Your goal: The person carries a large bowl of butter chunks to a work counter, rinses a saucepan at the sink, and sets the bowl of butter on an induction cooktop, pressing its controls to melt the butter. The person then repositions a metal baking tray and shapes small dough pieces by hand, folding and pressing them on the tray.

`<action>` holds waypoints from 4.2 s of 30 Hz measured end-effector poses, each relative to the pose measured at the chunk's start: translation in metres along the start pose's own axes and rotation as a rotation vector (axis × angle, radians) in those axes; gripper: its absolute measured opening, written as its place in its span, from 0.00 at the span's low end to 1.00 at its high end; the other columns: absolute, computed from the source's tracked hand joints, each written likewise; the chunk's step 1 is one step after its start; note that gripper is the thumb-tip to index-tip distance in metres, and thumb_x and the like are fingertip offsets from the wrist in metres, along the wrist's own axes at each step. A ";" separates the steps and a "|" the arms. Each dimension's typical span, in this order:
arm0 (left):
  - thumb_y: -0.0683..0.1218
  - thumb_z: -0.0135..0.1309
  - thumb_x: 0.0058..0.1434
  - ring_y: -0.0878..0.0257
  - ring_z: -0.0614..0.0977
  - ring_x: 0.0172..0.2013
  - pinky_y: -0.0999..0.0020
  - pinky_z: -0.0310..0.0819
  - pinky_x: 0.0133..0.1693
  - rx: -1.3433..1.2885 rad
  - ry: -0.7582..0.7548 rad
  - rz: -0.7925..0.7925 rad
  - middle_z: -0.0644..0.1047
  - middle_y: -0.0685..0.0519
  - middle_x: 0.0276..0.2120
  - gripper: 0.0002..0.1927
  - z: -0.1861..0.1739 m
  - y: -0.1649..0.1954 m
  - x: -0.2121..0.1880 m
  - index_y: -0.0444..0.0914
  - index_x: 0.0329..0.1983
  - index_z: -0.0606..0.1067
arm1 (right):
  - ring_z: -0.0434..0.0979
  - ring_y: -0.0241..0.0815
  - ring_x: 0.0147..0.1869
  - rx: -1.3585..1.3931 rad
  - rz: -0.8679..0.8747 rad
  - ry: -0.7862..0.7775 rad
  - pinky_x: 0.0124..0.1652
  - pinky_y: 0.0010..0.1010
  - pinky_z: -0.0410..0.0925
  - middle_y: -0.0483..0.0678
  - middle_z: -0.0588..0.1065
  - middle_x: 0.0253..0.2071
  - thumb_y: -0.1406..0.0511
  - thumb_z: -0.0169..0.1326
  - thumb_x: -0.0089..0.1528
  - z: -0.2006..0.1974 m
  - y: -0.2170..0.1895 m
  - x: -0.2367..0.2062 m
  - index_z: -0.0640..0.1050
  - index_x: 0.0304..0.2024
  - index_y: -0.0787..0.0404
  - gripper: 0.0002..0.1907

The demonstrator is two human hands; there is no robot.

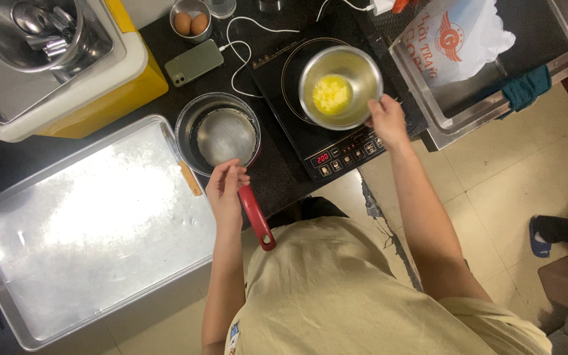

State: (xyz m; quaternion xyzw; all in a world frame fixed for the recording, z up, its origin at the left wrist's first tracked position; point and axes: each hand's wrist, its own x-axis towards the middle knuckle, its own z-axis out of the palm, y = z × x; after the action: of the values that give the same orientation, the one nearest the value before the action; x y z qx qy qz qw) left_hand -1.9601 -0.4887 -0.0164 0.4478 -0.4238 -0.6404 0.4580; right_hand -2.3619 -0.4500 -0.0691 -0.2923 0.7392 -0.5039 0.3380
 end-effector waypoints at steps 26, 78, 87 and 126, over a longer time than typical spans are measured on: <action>0.45 0.49 0.71 0.67 0.78 0.36 0.71 0.75 0.40 0.006 -0.060 0.008 0.79 0.51 0.38 0.13 0.017 0.002 0.001 0.32 0.52 0.76 | 0.70 0.30 0.29 0.003 0.028 -0.129 0.31 0.24 0.65 0.41 0.74 0.29 0.62 0.49 0.69 -0.050 -0.047 -0.086 0.77 0.42 0.63 0.10; 0.45 0.50 0.72 0.69 0.78 0.35 0.74 0.72 0.38 -0.028 0.027 0.055 0.78 0.53 0.37 0.12 -0.003 0.006 0.015 0.34 0.51 0.76 | 0.73 0.30 0.36 -0.005 0.010 -0.379 0.37 0.24 0.69 0.41 0.74 0.34 0.63 0.49 0.69 0.007 -0.076 -0.055 0.78 0.44 0.63 0.11; 0.46 0.50 0.71 0.68 0.78 0.35 0.74 0.74 0.38 0.005 0.040 0.028 0.78 0.53 0.37 0.12 -0.003 0.001 0.016 0.34 0.50 0.76 | 0.72 0.31 0.32 -0.021 0.046 -0.320 0.33 0.24 0.67 0.42 0.76 0.33 0.63 0.48 0.68 0.024 -0.078 -0.033 0.77 0.45 0.63 0.11; 0.45 0.50 0.71 0.68 0.78 0.35 0.73 0.73 0.39 0.005 0.040 0.037 0.78 0.51 0.37 0.12 0.004 0.008 0.010 0.33 0.51 0.76 | 0.70 0.32 0.34 -0.018 -0.055 -0.466 0.34 0.26 0.66 0.44 0.73 0.33 0.63 0.48 0.72 0.015 -0.074 -0.043 0.77 0.43 0.65 0.12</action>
State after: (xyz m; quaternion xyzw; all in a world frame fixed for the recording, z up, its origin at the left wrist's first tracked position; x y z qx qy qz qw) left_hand -1.9636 -0.4997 -0.0098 0.4538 -0.4243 -0.6215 0.4772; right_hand -2.3176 -0.4487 0.0051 -0.4237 0.6375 -0.4252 0.4830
